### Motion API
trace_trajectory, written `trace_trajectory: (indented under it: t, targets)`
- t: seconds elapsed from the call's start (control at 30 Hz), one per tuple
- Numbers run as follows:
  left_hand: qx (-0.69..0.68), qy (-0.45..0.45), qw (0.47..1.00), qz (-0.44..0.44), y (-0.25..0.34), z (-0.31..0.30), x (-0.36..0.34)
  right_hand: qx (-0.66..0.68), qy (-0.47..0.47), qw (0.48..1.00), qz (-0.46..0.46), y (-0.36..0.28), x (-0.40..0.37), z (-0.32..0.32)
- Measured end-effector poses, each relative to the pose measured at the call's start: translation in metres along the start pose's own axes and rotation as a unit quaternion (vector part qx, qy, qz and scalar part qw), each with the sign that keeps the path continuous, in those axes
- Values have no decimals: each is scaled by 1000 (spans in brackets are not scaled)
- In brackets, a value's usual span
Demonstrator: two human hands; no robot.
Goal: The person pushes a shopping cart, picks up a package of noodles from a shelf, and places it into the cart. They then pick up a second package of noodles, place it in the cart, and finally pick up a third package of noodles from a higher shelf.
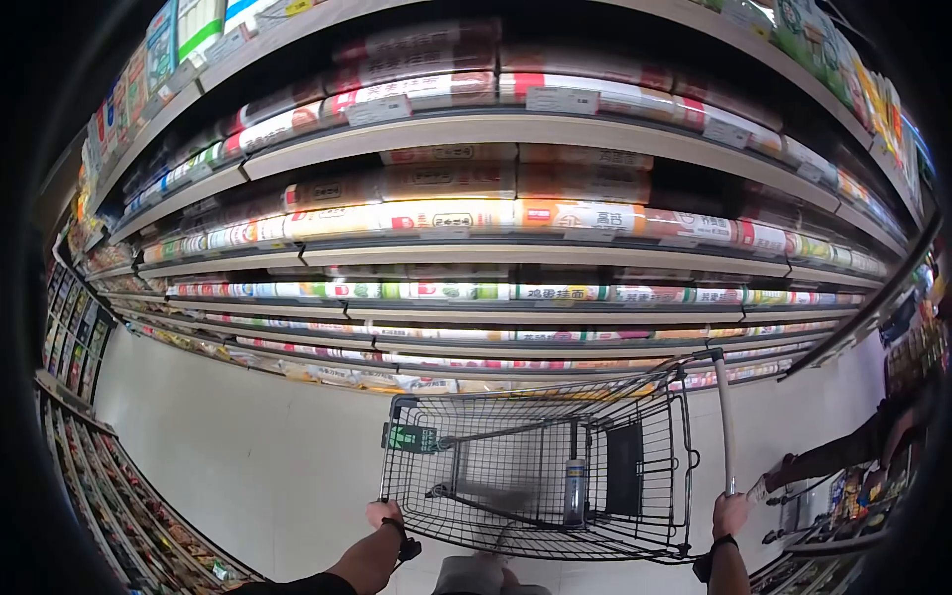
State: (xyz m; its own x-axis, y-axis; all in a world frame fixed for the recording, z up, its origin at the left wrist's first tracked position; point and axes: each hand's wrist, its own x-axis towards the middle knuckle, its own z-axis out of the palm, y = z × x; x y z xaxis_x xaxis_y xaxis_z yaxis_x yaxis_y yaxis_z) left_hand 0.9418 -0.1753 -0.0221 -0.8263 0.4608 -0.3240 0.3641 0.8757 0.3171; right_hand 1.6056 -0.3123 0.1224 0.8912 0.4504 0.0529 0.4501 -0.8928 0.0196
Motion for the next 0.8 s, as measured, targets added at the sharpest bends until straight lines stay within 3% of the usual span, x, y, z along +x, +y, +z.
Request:
trace_trajectory:
  t: [0.27, 0.37, 0.5, 0.6, 0.8]
  targets:
    - [73, 9, 996, 47, 5, 36, 7, -17, 53, 998, 12, 18, 12, 15]
    - [144, 12, 985, 99, 5, 42, 9, 7, 21, 1000, 20, 19, 23, 17]
    - [94, -25, 994, 54, 18, 51, 4, -55, -12, 998, -12, 29, 48, 29]
    - [67, -31, 996, 50, 32, 44, -5, -25, -16, 999, 41, 1, 36, 1]
    - [70, -35, 995, 68, 40, 53, -3, -36, -8, 998, 53, 3, 48, 4]
